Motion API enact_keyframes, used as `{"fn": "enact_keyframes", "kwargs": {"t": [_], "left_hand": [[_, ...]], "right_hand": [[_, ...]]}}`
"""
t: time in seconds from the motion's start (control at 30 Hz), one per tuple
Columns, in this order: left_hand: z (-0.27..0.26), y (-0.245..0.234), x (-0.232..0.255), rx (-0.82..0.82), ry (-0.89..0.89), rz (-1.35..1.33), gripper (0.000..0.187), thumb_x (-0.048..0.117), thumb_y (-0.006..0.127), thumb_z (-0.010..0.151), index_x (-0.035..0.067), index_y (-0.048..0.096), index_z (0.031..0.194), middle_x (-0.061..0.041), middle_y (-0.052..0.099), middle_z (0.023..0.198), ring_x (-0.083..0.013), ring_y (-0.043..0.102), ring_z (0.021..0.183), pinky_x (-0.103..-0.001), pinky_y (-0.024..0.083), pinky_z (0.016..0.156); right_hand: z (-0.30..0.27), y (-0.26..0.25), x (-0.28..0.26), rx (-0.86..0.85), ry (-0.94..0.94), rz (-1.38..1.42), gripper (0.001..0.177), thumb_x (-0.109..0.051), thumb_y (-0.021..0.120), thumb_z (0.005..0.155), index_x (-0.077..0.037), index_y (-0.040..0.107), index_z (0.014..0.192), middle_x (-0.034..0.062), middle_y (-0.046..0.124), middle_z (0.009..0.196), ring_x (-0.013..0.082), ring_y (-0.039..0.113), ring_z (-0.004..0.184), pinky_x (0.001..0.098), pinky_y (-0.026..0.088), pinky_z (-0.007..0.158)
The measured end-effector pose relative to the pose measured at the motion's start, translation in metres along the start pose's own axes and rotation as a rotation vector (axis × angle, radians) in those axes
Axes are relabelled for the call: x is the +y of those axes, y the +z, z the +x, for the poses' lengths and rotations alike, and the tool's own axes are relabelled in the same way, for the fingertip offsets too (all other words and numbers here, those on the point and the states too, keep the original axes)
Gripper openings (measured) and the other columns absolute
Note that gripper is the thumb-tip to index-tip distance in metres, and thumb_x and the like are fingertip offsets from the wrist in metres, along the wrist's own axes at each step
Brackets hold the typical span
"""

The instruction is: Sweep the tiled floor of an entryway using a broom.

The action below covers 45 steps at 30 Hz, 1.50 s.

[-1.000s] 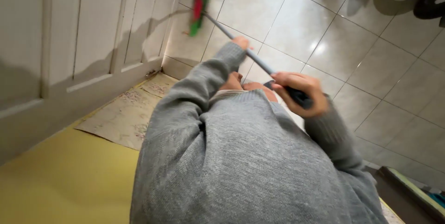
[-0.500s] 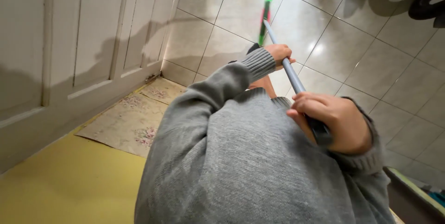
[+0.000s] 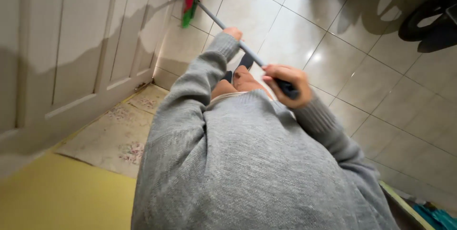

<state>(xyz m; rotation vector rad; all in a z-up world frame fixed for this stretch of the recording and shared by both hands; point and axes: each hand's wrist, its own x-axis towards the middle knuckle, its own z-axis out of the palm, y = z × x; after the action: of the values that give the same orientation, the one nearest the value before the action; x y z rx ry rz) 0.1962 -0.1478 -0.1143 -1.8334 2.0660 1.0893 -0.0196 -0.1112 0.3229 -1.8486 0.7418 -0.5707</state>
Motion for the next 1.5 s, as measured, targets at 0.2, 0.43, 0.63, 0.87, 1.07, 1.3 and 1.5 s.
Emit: {"fn": "enact_keyframes", "kwargs": {"t": [0.2, 0.43, 0.63, 0.87, 1.07, 1.3, 1.5], "left_hand": [[0.014, 0.005, 0.175, 0.23, 0.392, -0.073, 0.028, 0.032, 0.081, 0.068, 0.017, 0.074, 0.091, -0.006, 0.076, 0.093, -0.026, 0.074, 0.098, -0.04, 0.061, 0.087], [0.027, -0.062, 0.265, 0.121, 0.531, -0.276, 0.039, 0.049, 0.058, 0.095, 0.017, 0.067, 0.074, -0.01, 0.066, 0.082, -0.0373, 0.068, 0.067, -0.053, 0.054, 0.061], [-0.013, -0.156, 0.241, 0.086, 0.386, -0.091, 0.05, 0.06, 0.051, 0.098, 0.016, 0.069, 0.085, -0.007, 0.068, 0.087, -0.0333, 0.072, 0.073, -0.053, 0.06, 0.063], [0.089, -0.126, 0.142, -0.103, 0.079, -0.009, 0.035, 0.045, 0.057, 0.102, 0.017, 0.073, 0.09, -0.007, 0.072, 0.09, -0.0266, 0.072, 0.082, -0.045, 0.06, 0.069], [0.105, -0.091, 0.207, -0.1, 0.348, 0.062, 0.021, 0.038, 0.062, 0.091, 0.023, 0.075, 0.083, -0.002, 0.075, 0.083, -0.0293, 0.075, 0.079, -0.048, 0.062, 0.068], [0.106, -0.089, 0.265, -0.145, 0.673, -0.049, 0.036, 0.046, 0.058, 0.092, 0.016, 0.073, 0.079, -0.008, 0.072, 0.074, -0.0362, 0.072, 0.07, -0.052, 0.058, 0.064], [0.06, -0.202, 0.239, -0.139, 0.596, 0.049, 0.043, 0.056, 0.055, 0.095, 0.019, 0.071, 0.083, -0.005, 0.07, 0.078, -0.036, 0.072, 0.07, -0.055, 0.058, 0.057]], "right_hand": [[-0.012, -0.106, -0.054, 0.012, 0.115, -0.163, 0.015, -0.006, 0.069, 0.095, -0.004, 0.07, 0.08, 0.0144, 0.074, 0.084, 0.0382, 0.076, 0.09, 0.0391, 0.058, 0.077], [-0.004, -0.146, -0.074, -0.139, 0.13, -0.38, 0.016, -0.008, 0.071, 0.094, -0.005, 0.067, 0.08, 0.0039, 0.07, 0.078, 0.0204, 0.077, 0.1, 0.0262, 0.059, 0.088], [0.017, -0.177, -0.103, -0.142, 0.017, -0.24, 0.012, -0.005, 0.069, 0.085, 0.004, 0.067, 0.077, 0.0152, 0.075, 0.087, 0.0267, 0.078, 0.087, 0.04, 0.066, 0.095], [0.055, -0.137, -0.019, 0.127, 0.051, -0.03, 0.016, 0.0, 0.065, 0.097, 0.009, 0.066, 0.083, 0.0183, 0.069, 0.084, 0.0328, 0.073, 0.086, 0.0433, 0.062, 0.097], [0.042, -0.165, -0.029, 0.17, 0.251, -0.172, 0.013, -0.001, 0.069, 0.096, 0.004, 0.07, 0.084, 0.0145, 0.074, 0.09, 0.0313, 0.076, 0.1, 0.0345, 0.06, 0.096], [0.06, -0.174, -0.055, 0.162, 0.338, -0.363, 0.012, -0.006, 0.073, 0.094, -0.001, 0.071, 0.083, 0.0109, 0.076, 0.092, 0.0252, 0.076, 0.102, 0.0325, 0.059, 0.095], [0.102, -0.188, -0.1, 0.17, 0.21, -0.32, 0.011, -0.003, 0.068, 0.09, 0.001, 0.07, 0.08, 0.0082, 0.074, 0.081, 0.0256, 0.078, 0.088, 0.0348, 0.064, 0.092]]}}
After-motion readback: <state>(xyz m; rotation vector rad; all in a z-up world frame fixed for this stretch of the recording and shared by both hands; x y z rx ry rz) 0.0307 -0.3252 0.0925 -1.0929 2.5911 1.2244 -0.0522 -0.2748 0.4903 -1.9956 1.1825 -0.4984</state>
